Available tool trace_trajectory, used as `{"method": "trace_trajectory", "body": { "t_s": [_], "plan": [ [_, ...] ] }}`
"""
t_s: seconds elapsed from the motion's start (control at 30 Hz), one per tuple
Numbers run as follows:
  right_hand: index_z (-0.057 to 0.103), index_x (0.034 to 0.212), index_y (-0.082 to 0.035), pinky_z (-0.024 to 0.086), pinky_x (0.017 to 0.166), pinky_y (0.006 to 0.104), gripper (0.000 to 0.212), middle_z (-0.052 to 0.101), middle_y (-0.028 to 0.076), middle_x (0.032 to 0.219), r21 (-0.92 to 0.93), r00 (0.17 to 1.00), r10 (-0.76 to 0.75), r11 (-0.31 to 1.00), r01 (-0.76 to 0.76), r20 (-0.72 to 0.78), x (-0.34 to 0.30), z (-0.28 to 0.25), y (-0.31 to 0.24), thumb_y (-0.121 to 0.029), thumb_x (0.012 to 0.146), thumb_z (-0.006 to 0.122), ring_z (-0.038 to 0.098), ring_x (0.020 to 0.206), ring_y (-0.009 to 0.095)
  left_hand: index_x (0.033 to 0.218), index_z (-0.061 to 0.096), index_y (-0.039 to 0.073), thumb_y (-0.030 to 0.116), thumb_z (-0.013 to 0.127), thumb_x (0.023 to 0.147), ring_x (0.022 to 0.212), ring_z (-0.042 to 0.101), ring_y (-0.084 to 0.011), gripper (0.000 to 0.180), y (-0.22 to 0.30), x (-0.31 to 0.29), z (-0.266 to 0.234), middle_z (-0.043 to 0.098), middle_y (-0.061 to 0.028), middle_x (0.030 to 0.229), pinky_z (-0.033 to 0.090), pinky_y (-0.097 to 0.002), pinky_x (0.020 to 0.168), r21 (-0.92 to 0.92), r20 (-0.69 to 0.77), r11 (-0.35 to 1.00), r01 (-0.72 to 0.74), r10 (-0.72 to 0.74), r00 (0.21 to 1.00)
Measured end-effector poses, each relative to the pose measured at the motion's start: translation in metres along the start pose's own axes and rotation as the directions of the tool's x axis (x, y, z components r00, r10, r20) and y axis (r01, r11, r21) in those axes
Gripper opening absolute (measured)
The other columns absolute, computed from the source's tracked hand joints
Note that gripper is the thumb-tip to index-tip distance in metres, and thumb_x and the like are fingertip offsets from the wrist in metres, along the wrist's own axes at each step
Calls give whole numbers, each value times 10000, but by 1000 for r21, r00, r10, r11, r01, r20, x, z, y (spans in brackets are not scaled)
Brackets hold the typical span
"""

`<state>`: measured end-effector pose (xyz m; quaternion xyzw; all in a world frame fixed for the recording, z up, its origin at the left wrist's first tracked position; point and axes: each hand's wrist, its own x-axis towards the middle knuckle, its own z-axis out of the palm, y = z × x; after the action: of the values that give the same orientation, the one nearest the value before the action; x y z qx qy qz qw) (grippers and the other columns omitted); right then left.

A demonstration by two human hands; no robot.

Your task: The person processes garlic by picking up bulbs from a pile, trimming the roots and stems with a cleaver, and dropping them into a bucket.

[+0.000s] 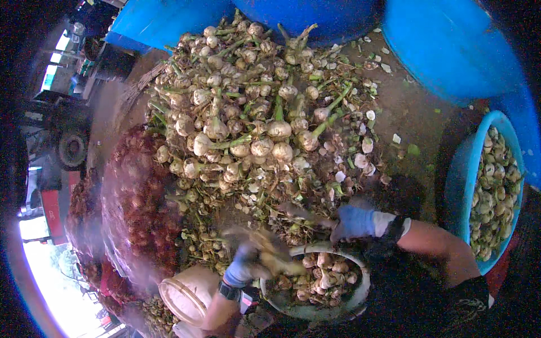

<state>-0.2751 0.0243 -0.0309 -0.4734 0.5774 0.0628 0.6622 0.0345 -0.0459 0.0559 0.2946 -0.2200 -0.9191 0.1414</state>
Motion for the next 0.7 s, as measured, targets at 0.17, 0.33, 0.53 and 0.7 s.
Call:
{"method": "trace_trajectory", "body": {
  "t_s": [0.17, 0.33, 0.53, 0.7],
  "plan": [
    [658, 706, 0, 476, 492, 282, 304, 631, 78, 591, 228, 996, -23, 973, 43, -91, -26, -34, -42, -287, 671, 753, 601, 506, 157, 1246, 532, 63, 96, 753, 703, 896, 602, -269, 587, 25, 24, -41, 637, -110, 973, 487, -351, 802, 912, -288, 407, 54, 540, 791],
    [629, 755, 15, 465, 473, 304, 321, 617, 72, 620, 334, 966, -103, 925, 181, -239, -27, -31, -31, -263, 663, 762, 583, 496, 136, 1230, 524, 99, 249, 739, 692, 903, 595, -305, 598, 86, 115, -51, 634, -168, 965, 479, -414, 786, 822, -193, -192, 536, 792, 580],
    [573, 801, -1, 456, 440, 271, 274, 604, 60, 653, 432, 979, 5, 898, 84, -202, -34, -40, -55, -153, 682, 767, 575, 495, 123, 987, 599, 102, 327, 760, 640, 845, 582, -376, 444, 70, 109, -93, 619, -195, 890, 480, -452, 727, 696, -269, -230, 680, 795, 544],
    [561, 770, 2, 458, 433, 272, 227, 589, 59, 623, 509, 980, -97, 843, 174, -174, -27, -37, -31, -112, 709, 749, 574, 477, 136, 1093, 576, 97, 317, 761, 668, 867, 603, -382, 513, 18, 54, -156, 632, -203, 941, 491, -445, 740, 913, -397, 284, 293, 783, 479]
  ]
}}
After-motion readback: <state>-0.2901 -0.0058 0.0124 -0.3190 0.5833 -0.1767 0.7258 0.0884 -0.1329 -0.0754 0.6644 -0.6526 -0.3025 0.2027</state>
